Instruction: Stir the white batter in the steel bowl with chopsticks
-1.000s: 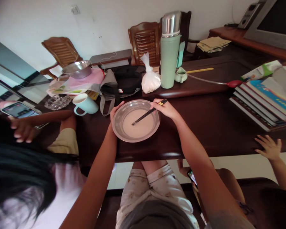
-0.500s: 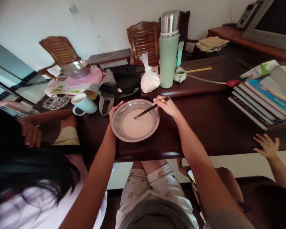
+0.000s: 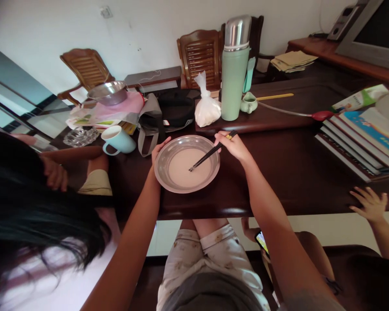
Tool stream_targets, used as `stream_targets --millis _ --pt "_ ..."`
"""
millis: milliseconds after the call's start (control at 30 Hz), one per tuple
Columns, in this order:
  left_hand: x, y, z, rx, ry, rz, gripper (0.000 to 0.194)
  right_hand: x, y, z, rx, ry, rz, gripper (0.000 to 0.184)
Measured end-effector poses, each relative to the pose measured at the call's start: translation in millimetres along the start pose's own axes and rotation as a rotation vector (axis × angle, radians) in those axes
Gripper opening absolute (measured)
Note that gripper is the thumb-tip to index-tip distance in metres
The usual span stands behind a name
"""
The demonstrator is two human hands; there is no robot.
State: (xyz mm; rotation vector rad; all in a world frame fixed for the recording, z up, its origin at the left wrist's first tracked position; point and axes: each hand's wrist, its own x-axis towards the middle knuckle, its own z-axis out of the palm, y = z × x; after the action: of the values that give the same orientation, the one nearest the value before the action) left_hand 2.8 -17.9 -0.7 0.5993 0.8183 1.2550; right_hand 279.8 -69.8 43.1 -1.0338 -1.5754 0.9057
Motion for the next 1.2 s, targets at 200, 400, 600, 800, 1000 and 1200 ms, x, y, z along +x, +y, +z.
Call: stream_targets --millis 200,400,600,800,1000,1200 --pt "0 -1 -0.5 0.000 0.007 0.021 0.034 0 2 4 -0.013 0.006 -0.011 0.041" --pt "1 0 -3.7 0.014 0.001 0.026 0.035 3 8 10 0.062 0.058 -0.065 0.081" --pt "1 0 -4.6 0.011 0.004 0.032 0.036 3 1 9 0.105 0.018 -0.107 0.057" --pt "-3 1 -2.5 0.046 0.028 0.048 0.031 -3 6 11 -0.023 0.074 0.028 0.021" --pt "-4 3 -0.1 0.042 0.004 0.043 0.033 -3 2 5 -0.026 0.090 0.009 0.035" --pt "-10 2 5.9 0.072 0.020 0.078 0.032 -3 -6 4 0.006 -0.067 -0.010 0.042"
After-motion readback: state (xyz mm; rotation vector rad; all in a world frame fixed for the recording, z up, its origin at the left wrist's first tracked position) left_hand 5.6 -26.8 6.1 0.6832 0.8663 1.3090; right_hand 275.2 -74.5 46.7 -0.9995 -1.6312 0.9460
